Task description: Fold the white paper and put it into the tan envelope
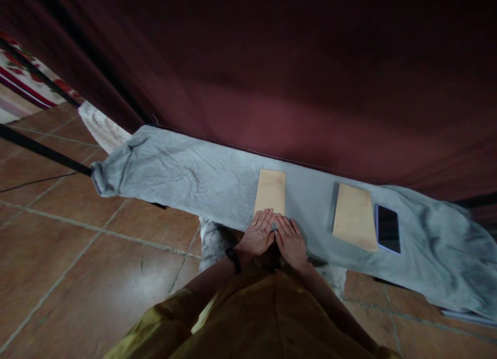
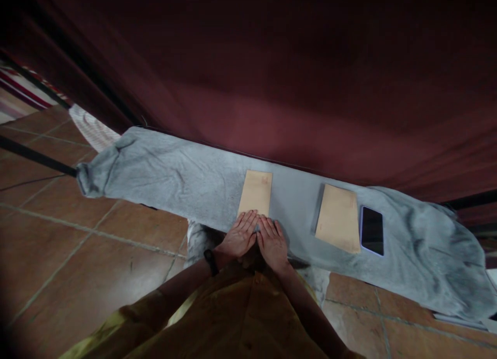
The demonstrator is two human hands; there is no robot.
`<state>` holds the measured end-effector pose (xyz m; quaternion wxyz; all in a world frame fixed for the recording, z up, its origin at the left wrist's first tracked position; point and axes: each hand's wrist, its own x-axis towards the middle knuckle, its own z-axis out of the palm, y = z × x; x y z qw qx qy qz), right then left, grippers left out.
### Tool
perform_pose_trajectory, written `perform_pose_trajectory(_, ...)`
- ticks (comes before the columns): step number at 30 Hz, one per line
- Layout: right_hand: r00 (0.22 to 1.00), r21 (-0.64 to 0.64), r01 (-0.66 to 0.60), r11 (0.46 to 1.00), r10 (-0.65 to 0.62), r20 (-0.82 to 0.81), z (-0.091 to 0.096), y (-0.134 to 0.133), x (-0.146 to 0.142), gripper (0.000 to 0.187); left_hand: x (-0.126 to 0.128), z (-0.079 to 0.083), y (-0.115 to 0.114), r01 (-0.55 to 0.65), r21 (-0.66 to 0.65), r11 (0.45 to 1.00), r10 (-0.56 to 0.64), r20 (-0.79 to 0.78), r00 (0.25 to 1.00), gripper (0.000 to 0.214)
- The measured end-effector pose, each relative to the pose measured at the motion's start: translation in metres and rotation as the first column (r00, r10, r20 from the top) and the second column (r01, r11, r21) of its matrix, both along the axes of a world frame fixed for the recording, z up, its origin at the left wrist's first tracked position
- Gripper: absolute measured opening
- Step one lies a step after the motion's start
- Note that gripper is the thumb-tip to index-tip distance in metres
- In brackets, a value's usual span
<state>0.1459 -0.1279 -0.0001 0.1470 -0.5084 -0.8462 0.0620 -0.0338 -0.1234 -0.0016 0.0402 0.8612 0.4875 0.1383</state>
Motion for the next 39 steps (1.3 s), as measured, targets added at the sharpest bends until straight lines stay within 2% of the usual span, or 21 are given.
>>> perform_pose_trajectory(6,1.000,0.003,-0.004,1.000,0.004,-0.004,-0.002,0.001,0.001,0.053,0.004,0.003,0.002,-0.008,0.000,1.000,0.008,0.012,1.000,0.063)
perform_pose_trajectory(10,1.000,0.035,0.002,0.999,-0.001,-0.013,-0.004,0.000,0.000,0.053,0.009,0.002,0.014,-0.028,0.003,1.000,0.028,0.010,1.000,0.060)
perform_pose_trajectory(23,0.997,0.079,0.047,0.996,-0.042,-0.065,-0.007,0.003,-0.007,0.038,0.038,-0.009,0.088,-0.085,-0.029,0.996,0.085,-0.001,0.996,0.067)
perform_pose_trajectory(31,0.997,0.121,0.039,0.992,-0.031,-0.067,-0.008,0.002,-0.007,0.045,0.038,-0.013,0.133,-0.151,-0.012,0.989,0.151,-0.003,0.989,0.070)
perform_pose_trajectory(35,0.995,0.159,0.029,0.987,-0.014,-0.094,-0.009,0.002,-0.006,0.051,0.036,-0.009,0.147,-0.219,-0.054,0.974,0.216,-0.056,0.975,0.071)
perform_pose_trajectory(39,0.994,0.177,0.033,0.984,-0.014,-0.112,-0.007,0.002,-0.007,0.052,0.031,-0.007,0.151,-0.280,-0.060,0.958,0.275,-0.083,0.958,0.073)
